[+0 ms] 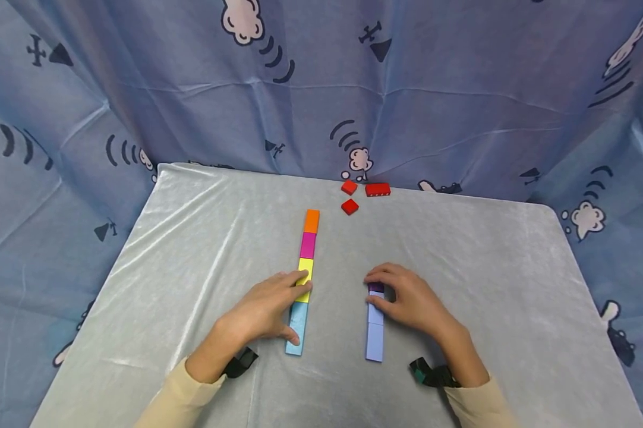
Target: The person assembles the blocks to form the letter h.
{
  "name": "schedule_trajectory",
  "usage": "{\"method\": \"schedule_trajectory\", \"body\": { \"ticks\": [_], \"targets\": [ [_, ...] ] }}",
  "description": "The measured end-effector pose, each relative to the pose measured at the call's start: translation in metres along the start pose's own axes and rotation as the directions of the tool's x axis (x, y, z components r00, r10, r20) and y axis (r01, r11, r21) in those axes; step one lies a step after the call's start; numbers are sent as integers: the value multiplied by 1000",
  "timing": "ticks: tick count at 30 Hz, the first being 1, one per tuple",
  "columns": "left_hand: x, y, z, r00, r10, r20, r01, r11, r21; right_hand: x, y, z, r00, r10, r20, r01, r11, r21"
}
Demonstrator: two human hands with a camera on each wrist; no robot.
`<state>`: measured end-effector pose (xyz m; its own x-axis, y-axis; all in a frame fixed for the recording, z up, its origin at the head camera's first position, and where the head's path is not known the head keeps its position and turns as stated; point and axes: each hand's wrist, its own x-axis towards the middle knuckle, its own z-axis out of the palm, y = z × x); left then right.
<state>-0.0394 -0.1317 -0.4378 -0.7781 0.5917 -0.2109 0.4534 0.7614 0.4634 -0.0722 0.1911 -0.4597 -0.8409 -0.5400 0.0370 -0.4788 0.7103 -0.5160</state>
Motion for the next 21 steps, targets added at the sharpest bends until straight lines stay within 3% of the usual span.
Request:
{"method": "schedule_trajectory", "body": {
  "ticks": [12,21],
  "targets": [
    [1,7,-6,999,36,-15,-34,993,109,-13,-4,5,998,-35,-60,31,998,-55],
    [16,0,-21,985,86,-152,-74,994,82,-22,-6,2,999,-32,-6,31,995,-95]
  ]
}}
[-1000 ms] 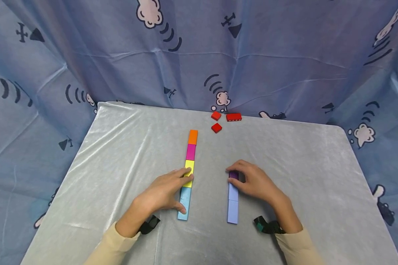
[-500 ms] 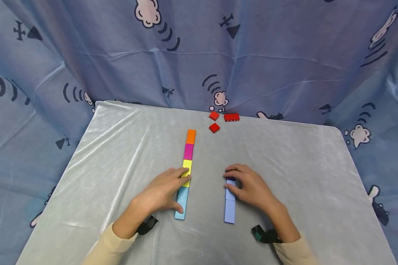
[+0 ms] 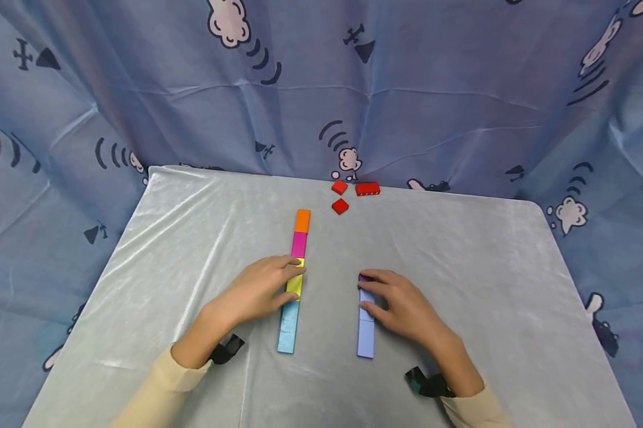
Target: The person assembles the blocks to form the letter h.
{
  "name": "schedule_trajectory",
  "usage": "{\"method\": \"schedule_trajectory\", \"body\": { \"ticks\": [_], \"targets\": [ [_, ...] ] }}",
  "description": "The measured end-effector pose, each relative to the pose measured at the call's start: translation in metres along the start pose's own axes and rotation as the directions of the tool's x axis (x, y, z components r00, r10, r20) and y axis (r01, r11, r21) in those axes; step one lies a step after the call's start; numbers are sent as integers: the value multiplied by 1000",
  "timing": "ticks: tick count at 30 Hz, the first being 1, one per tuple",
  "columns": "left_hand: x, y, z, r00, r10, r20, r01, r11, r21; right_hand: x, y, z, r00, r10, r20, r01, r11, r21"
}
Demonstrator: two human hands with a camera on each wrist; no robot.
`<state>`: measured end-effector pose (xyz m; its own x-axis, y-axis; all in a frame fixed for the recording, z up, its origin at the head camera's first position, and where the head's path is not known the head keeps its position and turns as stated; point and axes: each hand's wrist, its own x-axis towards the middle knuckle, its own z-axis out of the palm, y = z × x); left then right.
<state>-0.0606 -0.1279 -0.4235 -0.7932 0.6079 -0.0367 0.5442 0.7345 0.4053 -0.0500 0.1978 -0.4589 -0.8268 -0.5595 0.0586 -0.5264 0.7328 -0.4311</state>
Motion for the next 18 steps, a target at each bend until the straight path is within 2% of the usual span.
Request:
{"method": "schedule_trajectory", "body": {
  "ticks": [7,14,18],
  "targets": [
    [25,-7,-4,999,20,-47,-22,998,-55,-7,-4,-1,999,25,49,-24,1000,-16],
    [60,-12,-6,996,50,-78,-56,995,-80,-14,-5,-2,997,10,77,-6,999,-46],
    [79,-14,-6,996,48,-77,-55,995,-89,-16,-6,-3,995,2,102,2,999,-40]
  ]
}}
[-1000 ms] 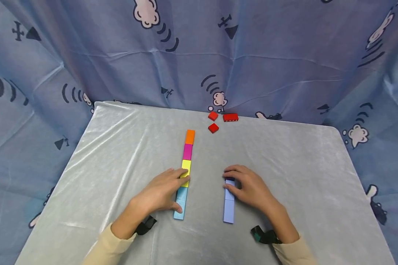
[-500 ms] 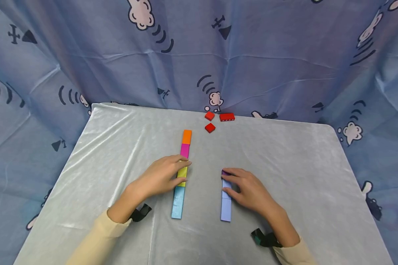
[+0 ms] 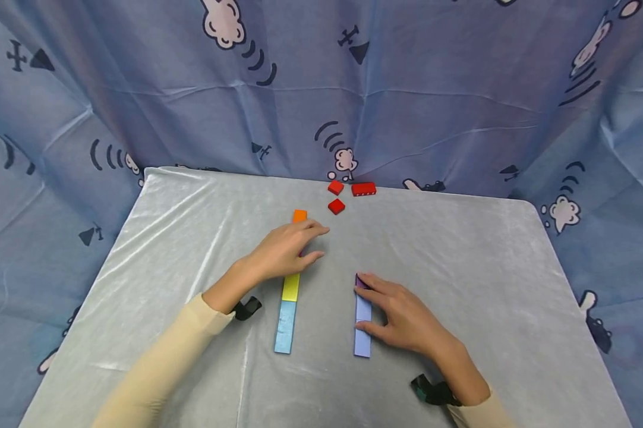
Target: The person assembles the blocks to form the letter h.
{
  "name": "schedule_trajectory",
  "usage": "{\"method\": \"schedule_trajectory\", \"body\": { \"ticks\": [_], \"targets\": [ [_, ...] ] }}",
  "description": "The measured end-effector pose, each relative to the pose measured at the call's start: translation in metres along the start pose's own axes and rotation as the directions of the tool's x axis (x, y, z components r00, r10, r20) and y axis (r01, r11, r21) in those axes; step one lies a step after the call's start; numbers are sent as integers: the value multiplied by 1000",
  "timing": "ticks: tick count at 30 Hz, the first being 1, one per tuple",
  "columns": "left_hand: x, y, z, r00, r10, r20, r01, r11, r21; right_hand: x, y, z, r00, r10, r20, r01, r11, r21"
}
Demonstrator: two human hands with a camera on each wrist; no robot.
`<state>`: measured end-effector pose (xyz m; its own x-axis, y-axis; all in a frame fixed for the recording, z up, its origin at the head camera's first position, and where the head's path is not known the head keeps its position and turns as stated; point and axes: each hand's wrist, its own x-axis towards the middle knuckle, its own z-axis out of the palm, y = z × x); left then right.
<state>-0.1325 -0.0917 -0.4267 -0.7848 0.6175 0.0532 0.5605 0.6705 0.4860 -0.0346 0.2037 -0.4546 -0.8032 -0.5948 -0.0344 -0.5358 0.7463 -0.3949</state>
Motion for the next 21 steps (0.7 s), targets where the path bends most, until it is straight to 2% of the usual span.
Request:
{"method": "schedule_trajectory", "body": {
  "ticks": [8,16,21],
  "targets": [
    [31,-4,7,999,-24,28,24,1000,-8,-3,3,-5,998,31,59,-32,999,22],
    [57,-3,2,998,-41,37,41,999,19,-3,4,-7,998,26,65,-27,1000,10],
    [72,0,1,996,-39,74,35,998,50,-2,5,-6,997,37,65,-39,999,16]
  ]
}}
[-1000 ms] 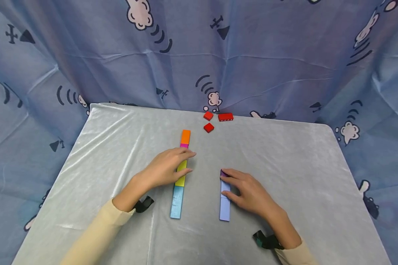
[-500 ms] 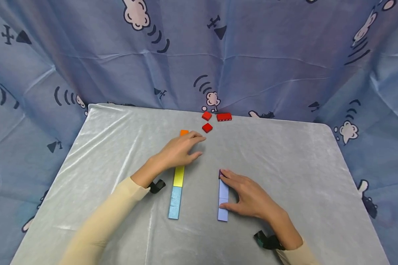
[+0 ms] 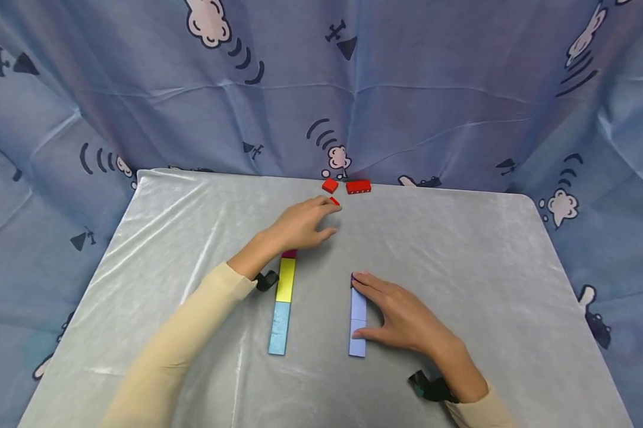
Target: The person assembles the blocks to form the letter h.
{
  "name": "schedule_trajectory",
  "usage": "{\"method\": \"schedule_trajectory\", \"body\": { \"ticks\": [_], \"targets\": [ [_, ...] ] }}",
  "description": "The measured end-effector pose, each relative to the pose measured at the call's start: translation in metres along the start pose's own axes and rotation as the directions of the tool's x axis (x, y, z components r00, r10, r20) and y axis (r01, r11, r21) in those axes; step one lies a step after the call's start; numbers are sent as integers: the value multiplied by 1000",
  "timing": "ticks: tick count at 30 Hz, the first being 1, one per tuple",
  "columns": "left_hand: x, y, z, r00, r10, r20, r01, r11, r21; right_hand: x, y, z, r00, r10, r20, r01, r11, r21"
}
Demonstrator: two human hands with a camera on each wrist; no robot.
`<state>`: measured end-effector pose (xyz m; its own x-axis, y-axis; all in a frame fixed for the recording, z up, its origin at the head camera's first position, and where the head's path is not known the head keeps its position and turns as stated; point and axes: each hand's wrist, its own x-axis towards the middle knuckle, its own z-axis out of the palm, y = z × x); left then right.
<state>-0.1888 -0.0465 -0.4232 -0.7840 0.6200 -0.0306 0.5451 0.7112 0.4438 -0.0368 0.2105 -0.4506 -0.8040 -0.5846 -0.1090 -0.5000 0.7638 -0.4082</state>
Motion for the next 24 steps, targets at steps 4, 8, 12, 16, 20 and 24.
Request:
{"method": "schedule_trajectory", "body": {
  "ticks": [4,8,12,16,20,24],
  "targets": [
    [13,3,-2,1000,15,15,-15,1000,22,0,0,0,1000,7,-1,-7,1000,-9],
    [26,4,-3,1000,15,17,-15,999,30,-1,1,1,1000,-5,-22,5,1000,-29],
    [39,5,-1,1000,9,27,-11,999,46,-2,1,2,999,-27,-44,25,999,-40],
    [51,6,1,1000,0,28,-2,998,65,-3,1,3,998,-41,-52,39,998,-50],
    [62,5,3,1000,-12,13,11,997,72,-2,0,3,997,-58,-57,55,997,-56],
    [75,3,9,1000,-14,12,13,996,85,-4,-1,4,998,-52,-48,49,997,-53]
  ]
}}
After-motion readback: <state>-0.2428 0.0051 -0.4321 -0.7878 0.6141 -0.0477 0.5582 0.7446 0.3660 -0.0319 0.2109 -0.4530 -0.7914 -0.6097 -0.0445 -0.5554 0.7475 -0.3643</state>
